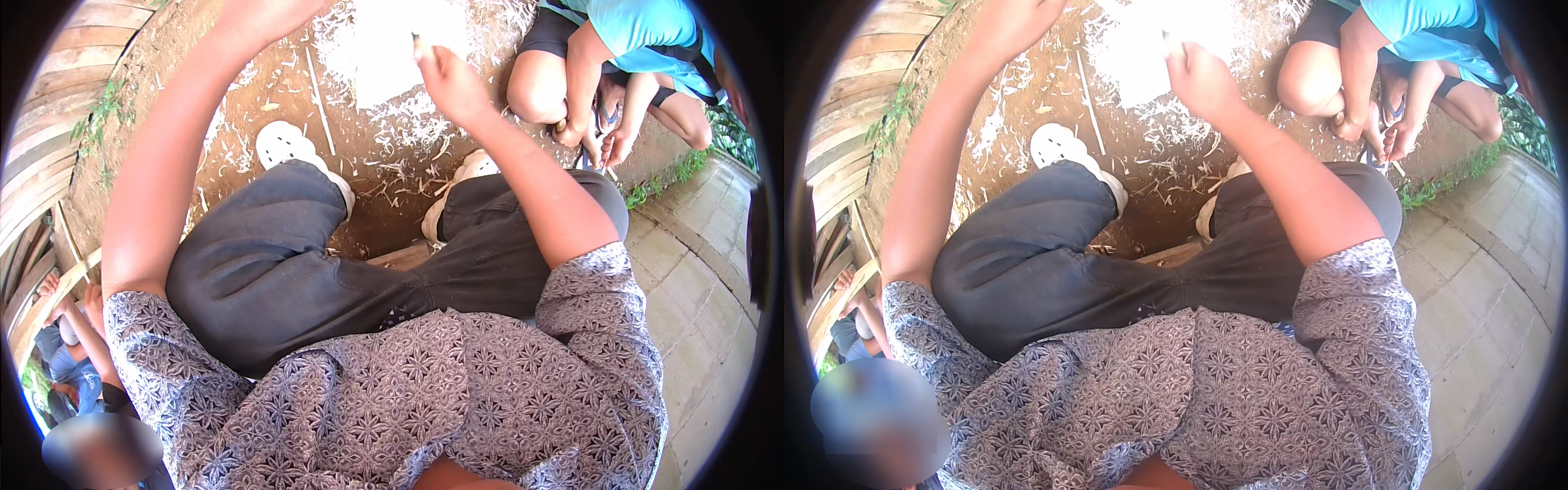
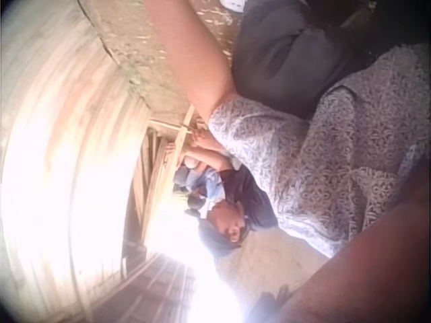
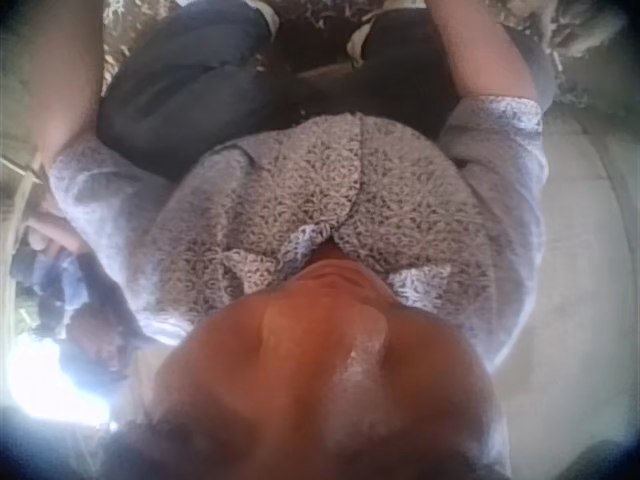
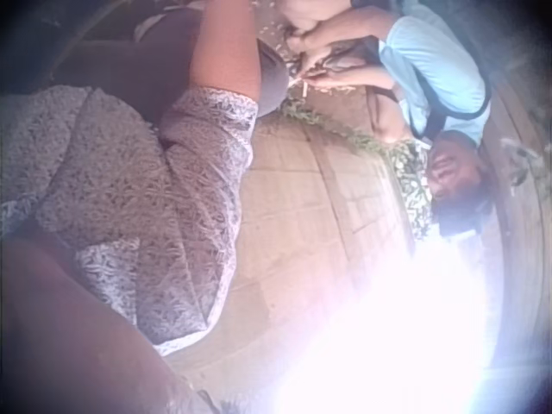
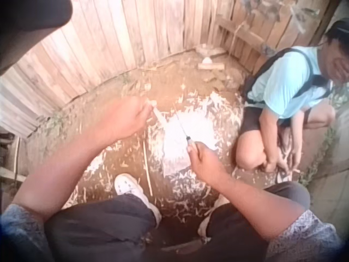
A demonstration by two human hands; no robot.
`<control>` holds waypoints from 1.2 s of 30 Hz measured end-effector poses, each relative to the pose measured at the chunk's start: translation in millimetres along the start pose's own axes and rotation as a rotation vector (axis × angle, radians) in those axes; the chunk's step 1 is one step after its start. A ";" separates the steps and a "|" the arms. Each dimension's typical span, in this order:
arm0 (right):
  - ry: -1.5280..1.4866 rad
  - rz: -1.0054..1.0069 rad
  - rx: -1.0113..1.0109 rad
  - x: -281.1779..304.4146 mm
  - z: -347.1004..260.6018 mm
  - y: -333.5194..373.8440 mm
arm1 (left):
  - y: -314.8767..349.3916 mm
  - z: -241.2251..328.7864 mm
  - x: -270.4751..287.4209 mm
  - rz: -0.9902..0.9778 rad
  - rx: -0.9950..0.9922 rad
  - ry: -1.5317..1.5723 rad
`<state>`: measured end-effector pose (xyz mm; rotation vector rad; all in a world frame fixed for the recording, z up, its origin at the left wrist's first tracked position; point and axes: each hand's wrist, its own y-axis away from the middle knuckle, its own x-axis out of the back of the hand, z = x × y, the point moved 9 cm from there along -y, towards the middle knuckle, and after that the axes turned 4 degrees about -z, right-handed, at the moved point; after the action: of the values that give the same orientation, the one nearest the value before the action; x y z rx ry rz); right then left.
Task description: The person sits on the ground and uses a knife to shave thin strips from a piece of bamboo. They repeatedly scrape the bamboo to create a pile of shavings on the ground while another person works nearby.
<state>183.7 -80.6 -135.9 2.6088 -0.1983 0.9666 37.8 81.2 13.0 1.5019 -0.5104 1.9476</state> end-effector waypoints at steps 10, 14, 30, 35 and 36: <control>0.063 -0.040 -0.036 -13.3 16.5 -5.3 | 3.1 31.9 7.8 -0.046 -0.077 -0.066; -0.230 0.158 0.168 47.7 -49.5 -3.0 | 9.1 21.0 4.8 -0.060 -0.063 -0.128; -0.047 0.048 -0.001 -1.9 14.0 -1.7 | 5.8 34.0 -13.0 0.048 -0.302 -0.124; -0.084 -0.020 0.042 25.4 -32.3 -6.1 | 13.6 25.5 -12.2 0.026 -0.279 -0.082; -0.154 0.078 0.086 44.7 -46.7 1.9 | 13.4 28.8 -10.9 0.025 -0.303 -0.071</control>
<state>188.8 -65.4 -73.2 2.7753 -0.3061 0.8160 51.2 50.5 11.5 1.3783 -0.8191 1.7472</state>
